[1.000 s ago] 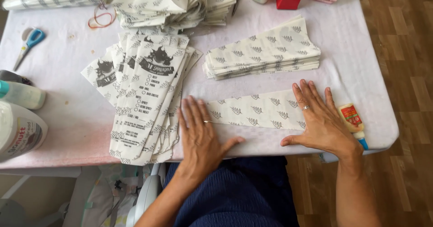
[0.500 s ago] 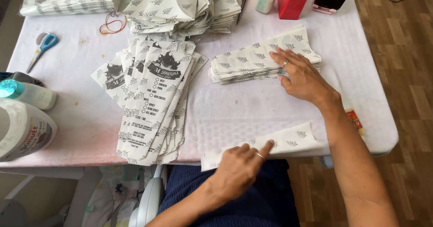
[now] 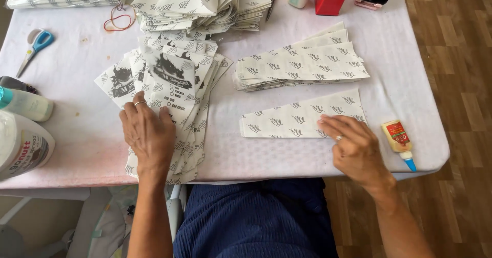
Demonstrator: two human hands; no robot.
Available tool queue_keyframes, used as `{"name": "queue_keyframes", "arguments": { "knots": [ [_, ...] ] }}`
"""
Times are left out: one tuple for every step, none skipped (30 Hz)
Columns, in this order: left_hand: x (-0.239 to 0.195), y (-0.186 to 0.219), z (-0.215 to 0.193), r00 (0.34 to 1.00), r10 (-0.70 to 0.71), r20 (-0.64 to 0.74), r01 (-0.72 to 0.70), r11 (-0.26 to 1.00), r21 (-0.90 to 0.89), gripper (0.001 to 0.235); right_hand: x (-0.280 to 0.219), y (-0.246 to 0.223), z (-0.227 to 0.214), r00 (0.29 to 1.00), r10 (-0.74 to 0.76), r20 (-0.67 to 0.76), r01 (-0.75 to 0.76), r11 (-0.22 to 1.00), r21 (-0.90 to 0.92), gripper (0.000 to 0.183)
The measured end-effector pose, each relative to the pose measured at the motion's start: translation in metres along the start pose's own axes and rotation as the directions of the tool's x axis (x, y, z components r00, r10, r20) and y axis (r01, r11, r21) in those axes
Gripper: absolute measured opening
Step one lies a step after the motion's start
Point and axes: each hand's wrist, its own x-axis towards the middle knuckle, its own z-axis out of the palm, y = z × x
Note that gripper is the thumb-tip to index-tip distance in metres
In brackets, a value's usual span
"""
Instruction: Applying glue to the edges of printed paper sheets and stacking them together.
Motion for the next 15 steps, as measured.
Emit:
{"name": "queue_keyframes", "arguments": {
  "knots": [
    [0.000,0.003,0.004,1.000,0.002,0.001,-0.002,1.000,0.000,0.049,-0.003,0.008,-0.010,1.000,0.002,0.000,-0.002,1.000,-0.001,0.057],
    [-0.001,0.007,0.009,0.999,0.019,-0.029,-0.017,0.997,0.073,0.045,-0.006,0.016,-0.020,0.998,0.051,-0.036,-0.051,0.999,0.003,0.058],
    [-0.002,0.010,0.013,0.998,0.037,-0.058,-0.028,0.989,0.146,0.043,-0.008,0.024,-0.030,0.992,0.099,-0.072,-0.099,0.995,0.009,0.059],
    [-0.006,0.016,0.018,0.998,0.037,-0.056,-0.028,0.989,0.146,0.043,-0.022,0.037,-0.035,0.993,0.099,-0.071,-0.099,0.995,0.008,0.059],
    [-0.010,0.021,0.022,0.980,0.125,-0.151,-0.101,0.982,0.160,0.051,-0.035,0.049,-0.039,0.970,0.230,-0.080,-0.240,0.958,-0.155,0.047],
    [-0.014,0.026,0.026,0.946,0.213,-0.244,-0.171,0.968,0.182,0.061,-0.048,0.062,-0.044,0.929,0.352,-0.113,-0.369,0.877,-0.309,0.037],
    [-0.022,0.044,0.018,0.946,0.213,-0.243,-0.172,0.968,0.181,0.061,-0.059,0.077,-0.045,0.929,0.353,-0.112,-0.370,0.876,-0.310,0.037],
    [-0.030,0.062,0.010,0.903,0.337,-0.268,-0.368,0.927,-0.074,0.047,-0.070,0.092,-0.046,0.865,0.502,0.026,-0.474,0.832,-0.287,0.043],
    [-0.040,0.080,0.001,0.838,0.441,-0.322,-0.534,0.785,-0.314,0.036,-0.082,0.106,-0.047,0.760,0.628,0.168,-0.574,0.770,-0.280,0.063],
    [-0.047,0.089,0.010,0.838,0.442,-0.318,-0.534,0.785,-0.315,0.036,-0.076,0.099,-0.051,0.758,0.630,0.170,-0.576,0.768,-0.281,0.063],
    [-0.055,0.099,0.018,0.758,0.612,-0.225,-0.642,0.641,-0.420,0.026,-0.068,0.093,-0.055,0.654,0.722,0.226,-0.681,0.692,-0.239,0.050],
    [-0.063,0.108,0.027,0.630,0.761,-0.152,-0.702,0.475,-0.531,0.027,-0.060,0.087,-0.059,0.538,0.793,0.287,-0.775,0.599,-0.203,0.051],
    [-0.067,0.113,0.031,0.628,0.763,-0.152,-0.703,0.472,-0.533,0.027,-0.056,0.080,-0.063,0.535,0.795,0.285,-0.777,0.596,-0.204,0.051],
    [-0.072,0.118,0.036,0.591,0.803,-0.072,-0.694,0.461,-0.554,0.034,-0.051,0.073,-0.067,0.450,0.847,0.283,-0.876,0.480,-0.044,0.036],
    [-0.075,0.124,0.041,0.546,0.838,0.005,-0.685,0.450,-0.573,0.041,-0.045,0.067,-0.070,0.361,0.884,0.297,-0.932,0.340,0.124,0.036]
  ]
}}
